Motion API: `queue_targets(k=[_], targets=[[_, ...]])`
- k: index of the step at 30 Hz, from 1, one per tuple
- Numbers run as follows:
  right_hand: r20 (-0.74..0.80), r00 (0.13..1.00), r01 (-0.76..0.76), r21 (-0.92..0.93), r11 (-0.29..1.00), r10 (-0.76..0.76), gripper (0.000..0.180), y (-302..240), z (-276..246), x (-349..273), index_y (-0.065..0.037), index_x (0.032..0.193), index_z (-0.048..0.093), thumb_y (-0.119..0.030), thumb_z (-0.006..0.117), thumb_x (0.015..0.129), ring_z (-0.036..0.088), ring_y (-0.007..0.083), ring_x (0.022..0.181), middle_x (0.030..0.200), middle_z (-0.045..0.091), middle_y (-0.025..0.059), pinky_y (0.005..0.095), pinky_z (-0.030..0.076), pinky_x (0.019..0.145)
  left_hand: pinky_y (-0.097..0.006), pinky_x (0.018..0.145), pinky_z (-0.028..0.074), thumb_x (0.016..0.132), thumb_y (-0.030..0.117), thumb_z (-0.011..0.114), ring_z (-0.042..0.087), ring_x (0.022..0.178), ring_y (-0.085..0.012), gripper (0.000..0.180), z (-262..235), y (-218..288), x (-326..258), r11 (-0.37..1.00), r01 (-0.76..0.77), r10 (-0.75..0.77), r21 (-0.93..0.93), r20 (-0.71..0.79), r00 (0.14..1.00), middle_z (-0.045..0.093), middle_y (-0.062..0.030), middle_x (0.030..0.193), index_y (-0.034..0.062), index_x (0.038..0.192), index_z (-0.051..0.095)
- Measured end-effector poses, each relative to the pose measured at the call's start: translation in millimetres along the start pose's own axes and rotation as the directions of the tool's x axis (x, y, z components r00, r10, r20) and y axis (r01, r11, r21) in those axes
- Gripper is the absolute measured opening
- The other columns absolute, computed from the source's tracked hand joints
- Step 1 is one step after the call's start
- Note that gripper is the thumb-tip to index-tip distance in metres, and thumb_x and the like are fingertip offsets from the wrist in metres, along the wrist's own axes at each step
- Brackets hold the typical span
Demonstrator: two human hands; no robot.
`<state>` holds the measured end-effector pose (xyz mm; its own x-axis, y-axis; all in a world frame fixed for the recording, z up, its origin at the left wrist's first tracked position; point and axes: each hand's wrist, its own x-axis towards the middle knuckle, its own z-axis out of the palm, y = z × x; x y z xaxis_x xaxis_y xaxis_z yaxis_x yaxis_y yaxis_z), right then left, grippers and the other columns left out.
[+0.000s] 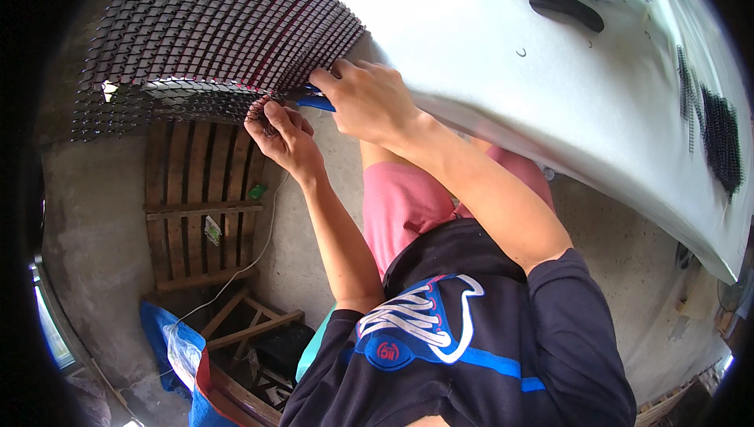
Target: The person threads a metal spiral coil into the punched holes of a notebook cover and pages, trims the excess coil using pliers, and repeats the process for multiple notebooks.
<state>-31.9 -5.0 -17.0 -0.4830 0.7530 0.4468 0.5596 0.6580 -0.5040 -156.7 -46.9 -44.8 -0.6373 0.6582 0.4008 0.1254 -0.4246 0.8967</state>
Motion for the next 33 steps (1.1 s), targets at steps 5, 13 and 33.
queue_targets(k=[5,13,33], targets=[[-0.161,0.984,0.061,-0.094,0.994,-0.076,0.044,-2.8,-16.7,-4.7,-0.014,0.110,0.059,-0.018,0.071,0.067,0.056,0.0230,0.098,0.100,0.058,0.0059,0.0409,0.038,0.090,-0.016,0.038,0.021,0.095,0.027,0.052,0.034,0.047,-0.0008,0.020,-3.2,8.5,-2.7,0.999,0.036,-0.035,-0.035,0.016,0.999,0.048,0.0024,0.072,0.0103,0.106,0.046],[-0.158,0.984,0.064,-0.104,0.993,-0.080,0.043,-4.6,-10.1,2.3,-0.015,0.107,0.060,-0.022,0.073,0.067,0.055,0.0217,0.094,0.099,0.056,0.0041,0.0423,0.038,0.086,-0.015,0.038,0.021,0.096,0.027,0.050,0.032,0.046,0.0005,0.019,-3.0,14.4,-0.6,0.996,0.065,-0.064,-0.056,0.019,0.998,0.044,0.0045,0.066,0.0106,0.102,0.043],[0.072,0.997,0.002,-0.053,0.999,0.002,0.035,-8.2,-13.2,8.4,-0.016,0.106,0.057,-0.020,0.068,0.073,0.063,0.0306,0.082,0.089,0.062,0.0103,0.0418,0.048,0.072,-0.016,0.042,0.030,0.098,0.027,0.046,0.038,0.049,-0.0029,0.024,6.3,13.8,-11.1,0.896,-0.248,0.356,0.368,-0.261,0.897,0.043,0.0009,0.065,0.0029,0.102,0.047]])
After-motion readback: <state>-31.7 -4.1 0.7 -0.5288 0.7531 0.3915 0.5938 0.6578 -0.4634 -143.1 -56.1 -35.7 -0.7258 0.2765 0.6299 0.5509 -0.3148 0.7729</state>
